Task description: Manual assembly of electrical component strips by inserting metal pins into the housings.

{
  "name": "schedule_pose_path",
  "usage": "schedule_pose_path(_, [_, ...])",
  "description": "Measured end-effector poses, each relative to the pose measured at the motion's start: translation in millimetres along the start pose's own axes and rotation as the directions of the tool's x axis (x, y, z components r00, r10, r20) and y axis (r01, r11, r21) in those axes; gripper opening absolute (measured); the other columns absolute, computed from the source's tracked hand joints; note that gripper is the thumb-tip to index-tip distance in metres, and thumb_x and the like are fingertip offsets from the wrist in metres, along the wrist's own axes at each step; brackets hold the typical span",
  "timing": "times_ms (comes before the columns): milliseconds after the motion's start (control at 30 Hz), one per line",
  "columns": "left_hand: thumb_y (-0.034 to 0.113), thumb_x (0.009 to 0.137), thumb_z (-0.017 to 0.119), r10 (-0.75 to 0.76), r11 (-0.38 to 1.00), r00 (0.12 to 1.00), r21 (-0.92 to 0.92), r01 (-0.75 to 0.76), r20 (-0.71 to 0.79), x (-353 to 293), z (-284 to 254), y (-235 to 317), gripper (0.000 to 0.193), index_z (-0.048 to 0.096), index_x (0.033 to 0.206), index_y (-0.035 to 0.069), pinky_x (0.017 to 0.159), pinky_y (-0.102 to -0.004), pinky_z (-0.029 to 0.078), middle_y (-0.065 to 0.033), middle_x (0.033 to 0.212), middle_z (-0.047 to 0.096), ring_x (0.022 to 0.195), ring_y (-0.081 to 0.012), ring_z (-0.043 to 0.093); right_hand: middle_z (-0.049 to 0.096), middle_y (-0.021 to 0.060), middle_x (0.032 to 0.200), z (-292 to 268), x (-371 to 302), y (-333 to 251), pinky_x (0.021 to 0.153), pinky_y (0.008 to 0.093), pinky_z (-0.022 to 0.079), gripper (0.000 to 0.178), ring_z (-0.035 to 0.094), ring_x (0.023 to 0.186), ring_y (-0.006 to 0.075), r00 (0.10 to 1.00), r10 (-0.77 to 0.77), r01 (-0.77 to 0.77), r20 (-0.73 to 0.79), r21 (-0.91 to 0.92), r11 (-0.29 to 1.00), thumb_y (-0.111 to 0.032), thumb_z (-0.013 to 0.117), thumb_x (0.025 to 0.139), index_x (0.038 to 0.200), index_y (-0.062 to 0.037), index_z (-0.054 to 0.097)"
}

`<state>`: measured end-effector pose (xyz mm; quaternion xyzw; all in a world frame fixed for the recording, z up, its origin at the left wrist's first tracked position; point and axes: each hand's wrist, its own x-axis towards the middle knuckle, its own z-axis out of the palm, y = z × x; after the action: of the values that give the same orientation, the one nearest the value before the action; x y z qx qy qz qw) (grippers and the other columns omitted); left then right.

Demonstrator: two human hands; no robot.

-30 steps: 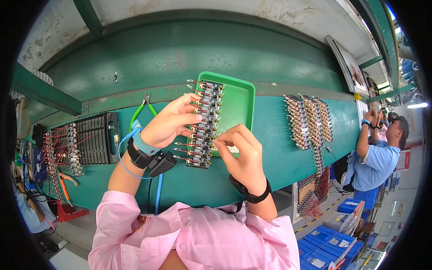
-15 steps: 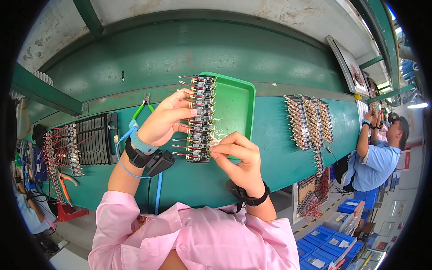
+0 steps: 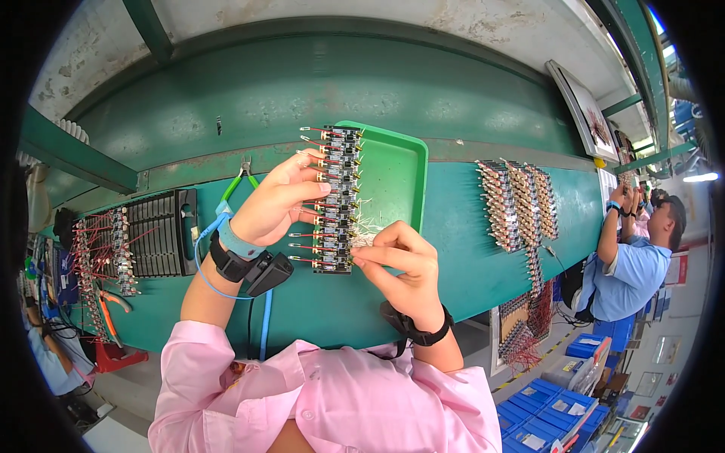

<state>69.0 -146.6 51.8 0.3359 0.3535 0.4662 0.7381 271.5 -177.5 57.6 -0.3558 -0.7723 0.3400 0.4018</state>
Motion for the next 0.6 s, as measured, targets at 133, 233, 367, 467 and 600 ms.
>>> schedule_pose_path(133, [0.007,0.082,0.052,0.008,1.000,1.000,-0.007,-0.008,0.002,0.1,0.8,-0.5,0.030,0.042,0.111,0.008,0.069,-0.0276,0.051,-0.0035,0.099,0.053,0.090,-0.0114,0.055,0.049,0.0024,0.069,-0.4,-0.5,0.1,0.050,0.0211,0.039,0.024,0.050,0.058,0.0098,1.000,-0.006,0.006,0.002,-0.002,1.000,0.009,0.066,0.060,0.081,-0.0042,0.069])
schedule_pose_path(233, [0.008,0.081,0.054,0.015,1.000,1.000,-0.011,-0.015,-0.001,0.0,1.0,-0.4,0.032,0.044,0.112,0.009,0.068,-0.0254,0.052,-0.0025,0.098,0.053,0.089,-0.0102,0.055,0.049,0.0024,0.069,-0.5,-0.6,0.4,0.050,0.0211,0.039,0.024,0.050,0.058,0.0098,1.000,-0.007,0.008,0.004,-0.003,1.000,0.009,0.066,0.060,0.080,-0.0041,0.068])
schedule_pose_path(367, [0.008,0.083,0.051,0.001,1.000,1.000,0.007,-0.001,-0.002,-0.2,0.6,0.4,0.029,0.042,0.110,0.008,0.069,-0.0281,0.050,-0.0037,0.099,0.054,0.090,-0.0119,0.055,0.049,0.0023,0.069,-0.4,-0.9,1.1,0.050,0.0212,0.039,0.024,0.050,0.058,0.0097,1.000,-0.006,0.007,0.008,-0.007,1.000,0.009,0.065,0.060,0.080,-0.0041,0.068])
schedule_pose_path(467, [0.008,0.082,0.052,0.001,1.000,1.000,0.010,-0.001,-0.002,0.3,0.1,-0.2,0.029,0.042,0.110,0.008,0.069,-0.0283,0.050,-0.0038,0.099,0.054,0.091,-0.0120,0.055,0.049,0.0022,0.069,-0.2,-0.9,1.3,0.049,0.0213,0.038,0.025,0.050,0.058,0.0096,1.000,-0.004,0.004,0.009,-0.017,1.000,0.009,0.065,0.060,0.080,-0.0042,0.068])
schedule_pose_path(600, [0.008,0.083,0.052,0.001,1.000,1.000,0.010,-0.001,0.006,-0.1,0.4,0.5,0.030,0.042,0.110,0.009,0.070,-0.0285,0.050,-0.0039,0.099,0.054,0.091,-0.0121,0.054,0.049,0.0028,0.068,1.2,-0.2,-0.3,0.049,0.0219,0.039,0.024,0.050,0.057,0.0108,1.000,-0.015,0.015,0.002,-0.035,0.999,0.008,0.065,0.059,0.080,-0.0044,0.068])
